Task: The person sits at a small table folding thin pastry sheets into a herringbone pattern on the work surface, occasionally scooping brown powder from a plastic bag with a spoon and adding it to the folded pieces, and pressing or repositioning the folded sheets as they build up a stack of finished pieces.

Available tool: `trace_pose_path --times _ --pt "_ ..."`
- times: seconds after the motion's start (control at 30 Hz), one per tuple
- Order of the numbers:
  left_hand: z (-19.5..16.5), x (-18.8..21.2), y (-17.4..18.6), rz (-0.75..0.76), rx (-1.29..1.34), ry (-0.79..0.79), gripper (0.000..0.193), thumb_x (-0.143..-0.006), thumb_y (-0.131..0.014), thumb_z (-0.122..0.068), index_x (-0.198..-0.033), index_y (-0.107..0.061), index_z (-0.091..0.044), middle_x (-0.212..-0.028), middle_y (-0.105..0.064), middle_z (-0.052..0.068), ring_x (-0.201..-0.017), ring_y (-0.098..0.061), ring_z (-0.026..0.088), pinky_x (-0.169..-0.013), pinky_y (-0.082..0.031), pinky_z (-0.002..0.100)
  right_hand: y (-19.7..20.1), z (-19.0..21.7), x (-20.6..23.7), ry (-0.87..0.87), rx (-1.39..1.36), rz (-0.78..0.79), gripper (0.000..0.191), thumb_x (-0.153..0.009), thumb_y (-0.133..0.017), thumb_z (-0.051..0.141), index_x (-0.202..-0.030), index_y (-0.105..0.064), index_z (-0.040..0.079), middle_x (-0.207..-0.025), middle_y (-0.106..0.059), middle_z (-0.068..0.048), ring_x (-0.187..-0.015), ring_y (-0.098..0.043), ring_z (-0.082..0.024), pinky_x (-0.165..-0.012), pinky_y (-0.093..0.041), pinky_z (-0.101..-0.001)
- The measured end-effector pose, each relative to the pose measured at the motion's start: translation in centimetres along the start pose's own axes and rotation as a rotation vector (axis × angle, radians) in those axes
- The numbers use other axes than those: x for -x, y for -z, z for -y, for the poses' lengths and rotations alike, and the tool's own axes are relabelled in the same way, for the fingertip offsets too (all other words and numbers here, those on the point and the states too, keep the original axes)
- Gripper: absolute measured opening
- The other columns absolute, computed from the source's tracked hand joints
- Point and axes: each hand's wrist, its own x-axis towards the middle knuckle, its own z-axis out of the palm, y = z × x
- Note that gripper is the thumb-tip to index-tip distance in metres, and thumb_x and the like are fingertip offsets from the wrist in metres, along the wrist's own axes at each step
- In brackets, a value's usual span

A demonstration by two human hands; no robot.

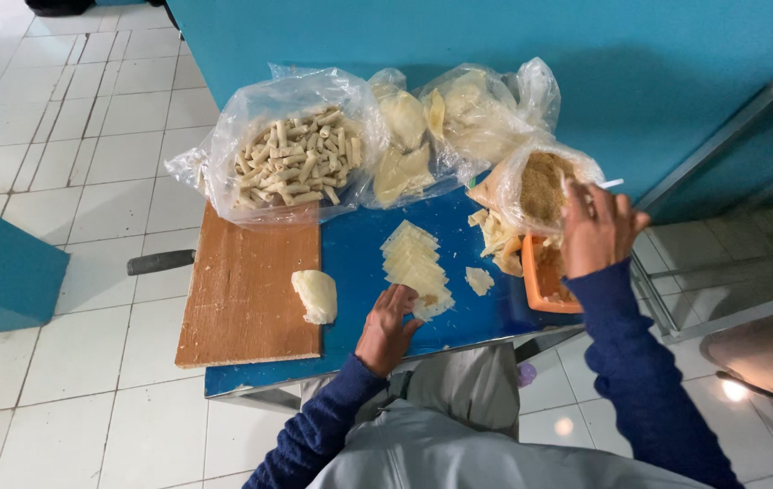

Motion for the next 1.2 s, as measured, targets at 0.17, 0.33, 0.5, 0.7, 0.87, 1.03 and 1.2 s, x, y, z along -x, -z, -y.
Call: trace_pose_path --times 0.17,0.33,0.5,0.7,0.87,1.03,1.2 --pt "0.3 -0.1 0.0 0.010 -0.061 0.012 0.034 -0.080 -0.072 0.001 -0.110 -0.058 -0.002 -0.107 -0.062 0.015 -0.103 -0.061 0.037 -0.084 -0.051 0.046 0.2 7.3 3.9 0.029 -0.488 0.205 0.025 -0.086 -0.068 0.004 -0.102 -0.076 0.021 -0.097 -0.069 0.001 -0.097 -0.063 -0.025 -0.088 -0.042 -0.0448" --pt "0.7 -0.2 -0.4 0.006 -0.060 0.035 0.029 -0.084 -0.069 0.001 -0.111 -0.058 -0.002 -0.107 -0.062 0.015 -0.102 -0.060 0.037 -0.086 -0.051 0.045 -0.9 9.2 6.8 0.002 -0.458 0.258 0.025 -0.082 -0.071 0.011 -0.108 -0.068 0.010 -0.097 -0.062 -0.009 -0.097 -0.061 -0.033 -0.084 -0.049 -0.0450" --pt "0.8 0.1 -0.4 -0.013 -0.021 -0.010 0.037 -0.078 -0.072 0.001 -0.112 -0.057 0.000 -0.109 -0.063 0.015 -0.102 -0.062 0.036 -0.084 -0.053 0.043 -2.9 10.1 8.4 -0.014 -0.324 0.280 0.021 -0.088 -0.070 0.021 -0.104 -0.065 0.008 -0.099 -0.062 -0.011 -0.096 -0.062 -0.033 -0.080 -0.050 -0.0470" --pt "0.6 0.3 -0.3 -0.009 -0.012 -0.016 0.040 -0.079 -0.074 0.002 -0.114 -0.057 0.001 -0.111 -0.062 0.015 -0.102 -0.062 0.034 -0.084 -0.055 0.042 -3.0 10.3 8.2 -0.042 -0.315 0.282 0.010 -0.096 -0.067 0.019 -0.102 -0.065 0.011 -0.098 -0.062 -0.009 -0.097 -0.063 -0.031 -0.082 -0.050 -0.0458" --pt "0.5 0.3 -0.4 -0.003 -0.039 -0.009 0.036 -0.081 -0.071 0.001 -0.114 -0.057 0.001 -0.110 -0.061 0.016 -0.102 -0.062 0.035 -0.085 -0.053 0.043 -1.2 12.0 8.2 0.013 -0.583 0.238 0.014 -0.085 -0.072 0.012 -0.099 -0.070 0.012 -0.096 -0.059 -0.007 -0.096 -0.060 -0.030 -0.083 -0.049 -0.0427" --pt "0.5 0.3 -0.4 -0.015 -0.057 -0.007 0.030 -0.085 -0.067 0.001 -0.114 -0.058 0.001 -0.109 -0.062 0.017 -0.102 -0.060 0.038 -0.086 -0.051 0.045 -0.5 13.4 8.2 0.023 -0.589 0.219 0.014 -0.085 -0.077 0.016 -0.095 -0.069 0.009 -0.096 -0.058 -0.008 -0.095 -0.057 -0.031 -0.082 -0.047 -0.0437" --pt "0.5 0.0 -0.4 -0.019 -0.050 0.010 0.028 -0.086 -0.066 -0.001 -0.113 -0.059 0.000 -0.109 -0.063 0.016 -0.102 -0.061 0.038 -0.086 -0.051 0.046 -0.6 13.5 8.3 -0.041 -0.659 0.203 0.015 -0.086 -0.075 0.012 -0.099 -0.069 0.008 -0.096 -0.067 -0.007 -0.095 -0.062 -0.031 -0.081 -0.050 -0.0430"
